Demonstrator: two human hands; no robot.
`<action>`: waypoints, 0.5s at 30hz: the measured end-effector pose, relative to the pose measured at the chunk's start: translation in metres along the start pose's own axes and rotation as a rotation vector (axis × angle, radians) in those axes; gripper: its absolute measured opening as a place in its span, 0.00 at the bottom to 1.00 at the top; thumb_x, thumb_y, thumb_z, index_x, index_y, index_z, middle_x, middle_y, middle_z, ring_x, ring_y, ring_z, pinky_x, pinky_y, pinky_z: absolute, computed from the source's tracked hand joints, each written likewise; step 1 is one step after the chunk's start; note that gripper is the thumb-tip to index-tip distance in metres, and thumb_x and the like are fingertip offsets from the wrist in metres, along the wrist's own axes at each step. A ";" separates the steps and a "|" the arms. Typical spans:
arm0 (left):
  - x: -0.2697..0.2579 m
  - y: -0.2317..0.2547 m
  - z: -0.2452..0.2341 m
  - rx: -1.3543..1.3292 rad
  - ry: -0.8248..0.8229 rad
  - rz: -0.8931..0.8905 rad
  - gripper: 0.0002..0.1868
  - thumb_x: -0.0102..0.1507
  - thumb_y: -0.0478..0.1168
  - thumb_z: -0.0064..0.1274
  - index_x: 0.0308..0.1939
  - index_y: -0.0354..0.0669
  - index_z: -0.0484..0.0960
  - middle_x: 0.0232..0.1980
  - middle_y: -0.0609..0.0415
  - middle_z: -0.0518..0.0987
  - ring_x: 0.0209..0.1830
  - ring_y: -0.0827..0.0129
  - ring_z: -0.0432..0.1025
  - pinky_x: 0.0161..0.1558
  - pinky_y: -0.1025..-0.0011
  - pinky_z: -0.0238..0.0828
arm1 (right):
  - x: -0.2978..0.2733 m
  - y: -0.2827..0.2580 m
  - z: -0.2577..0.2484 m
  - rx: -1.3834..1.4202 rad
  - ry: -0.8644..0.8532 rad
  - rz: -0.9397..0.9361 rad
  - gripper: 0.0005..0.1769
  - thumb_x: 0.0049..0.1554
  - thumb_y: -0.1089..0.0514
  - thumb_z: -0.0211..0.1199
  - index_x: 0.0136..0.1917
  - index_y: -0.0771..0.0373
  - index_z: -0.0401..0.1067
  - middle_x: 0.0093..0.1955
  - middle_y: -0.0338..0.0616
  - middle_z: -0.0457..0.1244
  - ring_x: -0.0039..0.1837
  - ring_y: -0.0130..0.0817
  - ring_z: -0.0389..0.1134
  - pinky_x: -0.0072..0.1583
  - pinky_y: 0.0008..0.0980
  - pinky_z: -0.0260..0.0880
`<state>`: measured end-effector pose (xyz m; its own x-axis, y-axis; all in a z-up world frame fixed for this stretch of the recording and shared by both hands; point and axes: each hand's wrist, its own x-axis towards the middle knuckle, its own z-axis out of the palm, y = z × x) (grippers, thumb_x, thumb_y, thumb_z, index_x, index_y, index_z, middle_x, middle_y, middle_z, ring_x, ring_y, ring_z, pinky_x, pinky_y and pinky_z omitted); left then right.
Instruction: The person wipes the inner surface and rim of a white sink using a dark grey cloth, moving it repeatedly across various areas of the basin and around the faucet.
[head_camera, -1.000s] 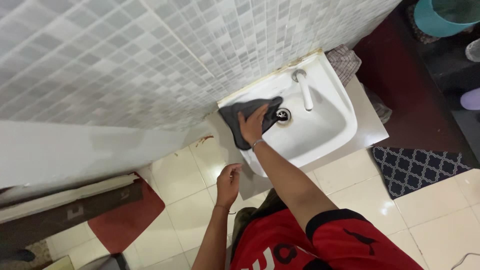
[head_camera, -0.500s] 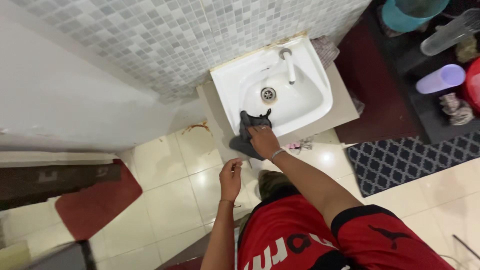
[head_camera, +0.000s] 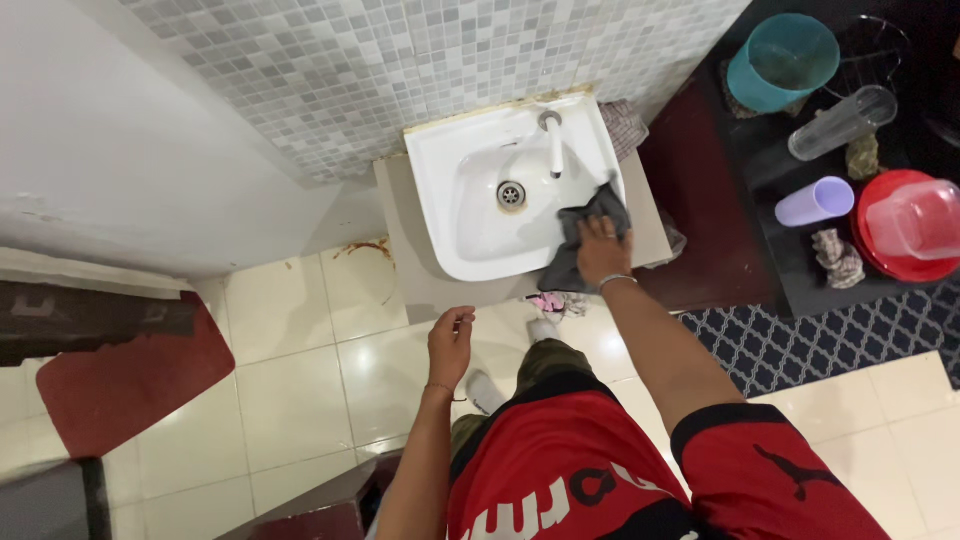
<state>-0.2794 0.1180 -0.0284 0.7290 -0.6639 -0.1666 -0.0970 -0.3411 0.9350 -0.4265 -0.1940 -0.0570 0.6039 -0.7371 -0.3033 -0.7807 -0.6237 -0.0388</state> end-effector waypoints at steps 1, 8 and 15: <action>0.002 0.001 0.005 -0.002 0.002 -0.011 0.11 0.68 0.38 0.49 0.51 0.41 0.83 0.46 0.49 0.85 0.41 0.65 0.78 0.45 0.68 0.75 | 0.006 0.013 0.002 0.025 0.024 -0.001 0.36 0.61 0.51 0.50 0.81 0.52 0.50 0.85 0.37 0.42 0.85 0.43 0.38 0.77 0.67 0.34; 0.029 0.004 0.038 0.022 0.110 -0.044 0.11 0.68 0.38 0.49 0.51 0.40 0.83 0.47 0.50 0.85 0.42 0.65 0.78 0.45 0.68 0.75 | 0.063 0.052 0.000 -0.132 0.136 -0.060 0.47 0.62 0.43 0.51 0.85 0.54 0.33 0.88 0.38 0.31 0.86 0.52 0.28 0.77 0.65 0.27; 0.062 0.027 0.093 -0.003 0.201 -0.109 0.12 0.67 0.37 0.50 0.52 0.40 0.83 0.46 0.49 0.85 0.42 0.63 0.78 0.46 0.67 0.76 | 0.131 0.037 -0.069 -0.217 0.031 -0.166 0.59 0.56 0.39 0.63 0.86 0.53 0.30 0.88 0.35 0.29 0.87 0.54 0.23 0.78 0.67 0.24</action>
<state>-0.2995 0.0059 -0.0427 0.8554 -0.4772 -0.2013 -0.0085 -0.4016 0.9158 -0.3650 -0.3319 -0.0323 0.7279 -0.6258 -0.2801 -0.6202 -0.7752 0.1203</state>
